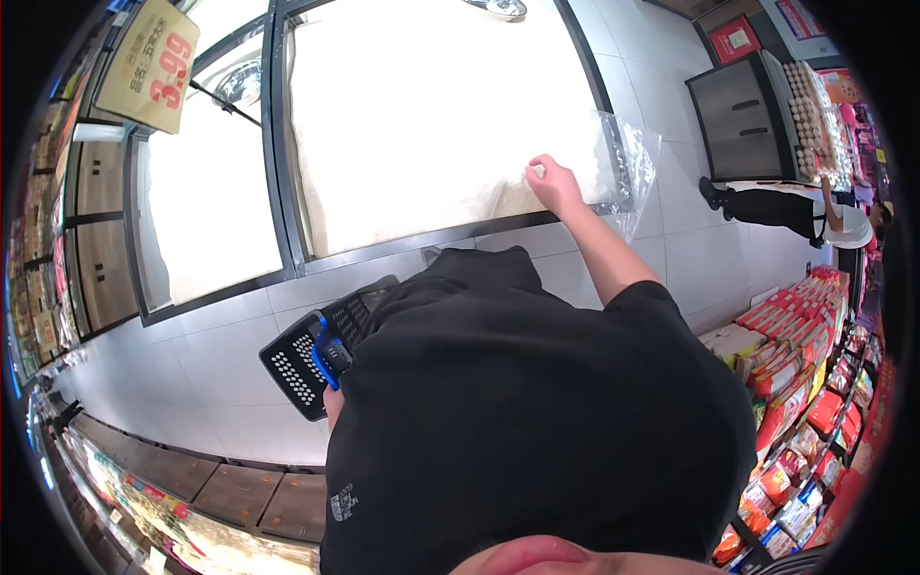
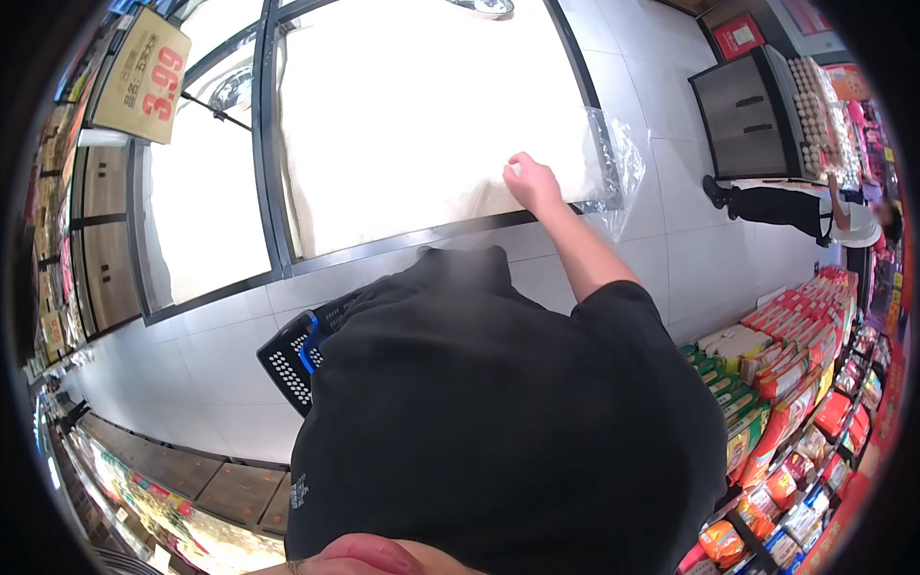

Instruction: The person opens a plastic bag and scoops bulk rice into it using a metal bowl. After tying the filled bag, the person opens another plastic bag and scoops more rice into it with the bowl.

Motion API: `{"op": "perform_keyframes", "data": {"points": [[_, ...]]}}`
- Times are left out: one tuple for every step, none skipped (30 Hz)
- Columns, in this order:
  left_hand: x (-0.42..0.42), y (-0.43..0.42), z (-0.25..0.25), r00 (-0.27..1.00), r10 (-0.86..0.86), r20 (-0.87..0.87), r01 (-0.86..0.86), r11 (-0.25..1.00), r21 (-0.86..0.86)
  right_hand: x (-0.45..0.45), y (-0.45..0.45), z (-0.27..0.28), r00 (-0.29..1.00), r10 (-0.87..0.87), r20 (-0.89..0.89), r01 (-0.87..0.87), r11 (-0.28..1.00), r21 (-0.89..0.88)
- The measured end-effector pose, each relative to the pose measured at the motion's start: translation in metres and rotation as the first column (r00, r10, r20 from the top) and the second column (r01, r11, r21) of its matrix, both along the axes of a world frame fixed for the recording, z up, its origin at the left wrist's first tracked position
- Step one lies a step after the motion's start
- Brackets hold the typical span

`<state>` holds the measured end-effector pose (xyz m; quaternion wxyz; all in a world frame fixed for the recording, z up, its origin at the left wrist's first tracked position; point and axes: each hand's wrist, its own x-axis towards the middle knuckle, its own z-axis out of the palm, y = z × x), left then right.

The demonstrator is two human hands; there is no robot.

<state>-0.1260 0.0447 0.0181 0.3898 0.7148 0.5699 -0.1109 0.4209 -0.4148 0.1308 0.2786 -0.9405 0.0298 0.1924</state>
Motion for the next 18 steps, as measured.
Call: {"op": "perform_keyframes", "data": {"points": [[0.004, 0.003, 0.003, 1.0, -0.014, 0.002, 0.014, 0.999, 0.032, -0.003, -0.007, 0.008, 0.998, -0.054, 0.029, 0.057, 0.995, -0.077], [0.011, 0.004, 0.005, 1.0, -0.031, -0.001, 0.031, 0.997, 0.069, 0.001, -0.022, 0.015, 0.992, -0.106, 0.061, 0.115, 0.981, -0.155], [0.018, 0.006, 0.01, 0.999, -0.049, 0.006, 0.048, 0.993, 0.111, 0.002, -0.037, 0.02, 0.983, -0.154, 0.101, 0.173, 0.958, -0.229], [0.025, 0.008, 0.015, 0.998, -0.066, 0.01, 0.063, 0.987, 0.15, 0.005, -0.063, 0.01, 0.941, -0.189, 0.282, 0.255, 0.941, -0.223], [0.033, 0.009, 0.02, 0.996, -0.086, 0.018, 0.081, 0.978, 0.191, 0.009, -0.09, -0.001, 0.865, -0.212, 0.454, 0.332, 0.921, -0.202], [0.043, 0.01, 0.026, 0.994, -0.111, 0.007, 0.107, 0.969, 0.224, 0.014, -0.113, -0.001, 0.822, -0.246, 0.514, 0.425, 0.865, -0.265], [0.056, 0.01, 0.033, 0.992, -0.124, -0.018, 0.124, 0.96, 0.251, 0.015, -0.132, 0.0, 0.774, -0.27, 0.572, 0.514, 0.795, -0.321], [0.071, 0.006, 0.043, 0.99, -0.127, -0.061, 0.139, 0.955, 0.261, 0.013, -0.144, 0.001, 0.762, -0.368, 0.533, 0.579, 0.755, -0.306], [0.092, 0.001, 0.056, 0.98, -0.096, -0.175, 0.134, 0.965, 0.226, 0.013, -0.155, 0.0, 0.737, -0.465, 0.49, 0.643, 0.707, -0.296], [0.096, 0.005, 0.051, 0.973, -0.111, -0.201, 0.159, 0.957, 0.241, 0.013, -0.168, 0.002, 0.699, -0.557, 0.448, 0.702, 0.652, -0.285], [0.1, 0.008, 0.042, 0.966, -0.125, -0.225, 0.182, 0.949, 0.255, 0.014, -0.192, -0.017, 0.674, -0.649, 0.354, 0.73, 0.658, -0.183], [0.101, 0.011, 0.037, 0.958, -0.137, -0.25, 0.204, 0.941, 0.269, 0.013, -0.224, -0.056, 0.646, -0.722, 0.247, 0.756, 0.649, -0.082], [0.108, 0.01, 0.042, 0.933, -0.165, -0.321, 0.246, 0.941, 0.23, 0.013, -0.243, -0.08, 0.618, -0.776, 0.13, 0.781, 0.624, 0.016], [0.112, 0.007, 0.05, 0.929, -0.171, -0.329, 0.252, 0.942, 0.222, 0.01, -0.247, -0.083, 0.634, -0.769, 0.085, 0.767, 0.639, 0.064], [0.116, 0.006, 0.056, 0.926, -0.175, -0.336, 0.256, 0.943, 0.214, 0.006, -0.248, -0.081, 0.651, -0.758, 0.041, 0.751, 0.651, 0.113], [0.117, 0.007, 0.059, 0.921, -0.18, -0.344, 0.261, 0.943, 0.206, 0.001, -0.246, -0.079, 0.668, -0.744, -0.003, 0.734, 0.659, 0.162], [0.113, 0.007, 0.057, 0.929, -0.194, -0.314, 0.274, 0.933, 0.234, 0.0, -0.246, -0.078, 0.681, -0.732, 0.005, 0.727, 0.676, 0.12], [0.112, 0.01, 0.057, 0.933, -0.19, -0.307, 0.269, 0.933, 0.24, 0.0, -0.244, -0.069, 0.692, -0.721, 0.012, 0.719, 0.691, 0.078]]}}
